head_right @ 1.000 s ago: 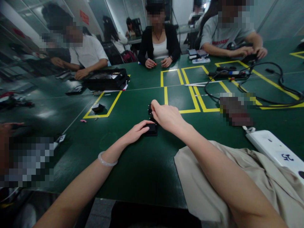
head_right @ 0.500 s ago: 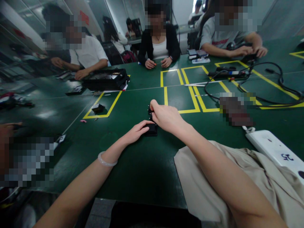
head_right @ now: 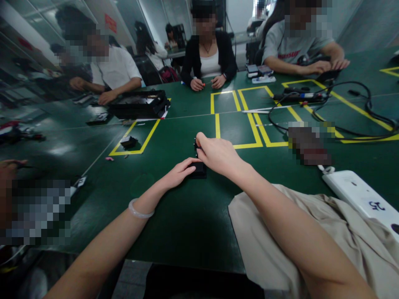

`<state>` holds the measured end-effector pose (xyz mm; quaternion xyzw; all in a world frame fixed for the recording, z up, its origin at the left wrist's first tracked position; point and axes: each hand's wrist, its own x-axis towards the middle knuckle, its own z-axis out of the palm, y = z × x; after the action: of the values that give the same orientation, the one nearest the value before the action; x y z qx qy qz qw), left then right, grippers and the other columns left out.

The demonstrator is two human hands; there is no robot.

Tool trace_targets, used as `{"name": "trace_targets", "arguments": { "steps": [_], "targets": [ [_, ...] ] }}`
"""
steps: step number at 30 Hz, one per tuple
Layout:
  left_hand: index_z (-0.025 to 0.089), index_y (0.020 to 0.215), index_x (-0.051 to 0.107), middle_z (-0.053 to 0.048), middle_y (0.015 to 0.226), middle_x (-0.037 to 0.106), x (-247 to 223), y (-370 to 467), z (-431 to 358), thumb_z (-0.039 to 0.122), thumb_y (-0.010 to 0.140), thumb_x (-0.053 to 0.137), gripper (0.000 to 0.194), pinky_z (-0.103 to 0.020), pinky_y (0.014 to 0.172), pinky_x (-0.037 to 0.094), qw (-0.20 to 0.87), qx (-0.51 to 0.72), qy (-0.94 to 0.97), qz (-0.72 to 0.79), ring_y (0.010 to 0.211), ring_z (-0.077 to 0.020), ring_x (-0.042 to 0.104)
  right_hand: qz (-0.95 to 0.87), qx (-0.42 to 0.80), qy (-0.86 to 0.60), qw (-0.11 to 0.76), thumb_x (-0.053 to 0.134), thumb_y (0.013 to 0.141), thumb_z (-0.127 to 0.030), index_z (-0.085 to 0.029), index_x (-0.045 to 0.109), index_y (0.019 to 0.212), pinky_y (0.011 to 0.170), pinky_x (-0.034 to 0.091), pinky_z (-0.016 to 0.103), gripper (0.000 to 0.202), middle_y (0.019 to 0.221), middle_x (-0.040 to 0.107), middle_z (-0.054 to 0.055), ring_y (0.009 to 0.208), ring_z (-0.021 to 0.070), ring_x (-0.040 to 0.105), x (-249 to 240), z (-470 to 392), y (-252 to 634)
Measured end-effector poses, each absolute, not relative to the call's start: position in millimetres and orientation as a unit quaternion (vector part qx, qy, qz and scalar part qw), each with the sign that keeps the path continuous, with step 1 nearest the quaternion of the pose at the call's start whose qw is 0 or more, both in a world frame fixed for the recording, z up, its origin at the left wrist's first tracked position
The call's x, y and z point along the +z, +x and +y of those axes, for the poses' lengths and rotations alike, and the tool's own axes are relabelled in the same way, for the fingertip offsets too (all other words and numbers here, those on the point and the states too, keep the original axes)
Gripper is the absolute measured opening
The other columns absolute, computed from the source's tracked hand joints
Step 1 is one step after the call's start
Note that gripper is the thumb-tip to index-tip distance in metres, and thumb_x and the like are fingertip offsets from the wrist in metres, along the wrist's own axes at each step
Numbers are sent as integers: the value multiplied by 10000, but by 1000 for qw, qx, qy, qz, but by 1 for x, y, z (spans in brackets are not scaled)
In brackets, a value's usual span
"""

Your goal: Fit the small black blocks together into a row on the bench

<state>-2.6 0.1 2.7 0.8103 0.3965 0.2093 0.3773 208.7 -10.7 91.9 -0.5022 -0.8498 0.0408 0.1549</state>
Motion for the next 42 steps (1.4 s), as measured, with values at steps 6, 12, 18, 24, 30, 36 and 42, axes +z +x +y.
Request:
{"name": "trace_targets", "arguments": {
  "steps": [6, 12, 18, 24, 30, 36, 42],
  "targets": [
    [202, 1254, 539, -78, 1250, 579, 4, -2, 0, 367, 959, 407, 363, -377, 1044, 368, 379, 205, 808, 402, 1177, -245, 523, -845, 32, -517, 134, 361, 951, -347, -214, 534, 1024, 516, 221, 270, 230, 803, 681, 43, 683, 188, 607, 93, -10, 208],
    [195, 1262, 532, -79, 1249, 578, 3, -2, 0, 366, 959, 411, 369, -376, 1050, 362, 380, 209, 808, 398, 1180, -242, 519, -843, 59, -511, 156, 388, 929, -338, -210, 494, 1085, 519, 232, 263, 228, 830, 682, 35, 690, 180, 600, 93, -10, 207],
    [193, 1255, 536, -82, 1250, 575, 3, -2, 0, 367, 960, 410, 365, -378, 1048, 361, 382, 210, 807, 398, 1181, -243, 517, -843, 44, -518, 139, 364, 947, -353, -216, 526, 1036, 523, 218, 265, 230, 797, 679, 37, 672, 177, 591, 92, -9, 208],
    [192, 1263, 533, -81, 1253, 572, 4, -2, 0, 356, 962, 408, 365, -374, 1050, 358, 382, 207, 808, 398, 1181, -243, 517, -844, 66, -508, 158, 390, 925, -322, -212, 486, 1092, 528, 233, 264, 223, 825, 676, 27, 679, 171, 581, 92, -11, 208],
    [200, 1265, 534, -74, 1253, 578, 3, -3, 0, 364, 962, 410, 367, -372, 1048, 361, 378, 208, 809, 398, 1178, -241, 520, -843, 40, -518, 139, 370, 950, -376, -222, 525, 1014, 518, 213, 265, 228, 785, 673, 31, 666, 178, 588, 91, -9, 208],
    [197, 1257, 543, -78, 1245, 584, 3, -2, 0, 359, 959, 411, 364, -377, 1045, 365, 380, 210, 809, 395, 1177, -246, 523, -841, 61, -513, 161, 394, 926, -317, -215, 474, 1105, 526, 231, 265, 221, 834, 681, 27, 693, 181, 596, 92, -10, 208],
    [199, 1255, 543, -78, 1258, 580, 3, -3, 0, 369, 957, 416, 365, -384, 1051, 362, 379, 213, 808, 397, 1179, -247, 524, -841, 40, -522, 138, 377, 950, -381, -220, 526, 1017, 520, 218, 269, 229, 802, 677, 35, 676, 182, 597, 91, -9, 208]
  ]
}}
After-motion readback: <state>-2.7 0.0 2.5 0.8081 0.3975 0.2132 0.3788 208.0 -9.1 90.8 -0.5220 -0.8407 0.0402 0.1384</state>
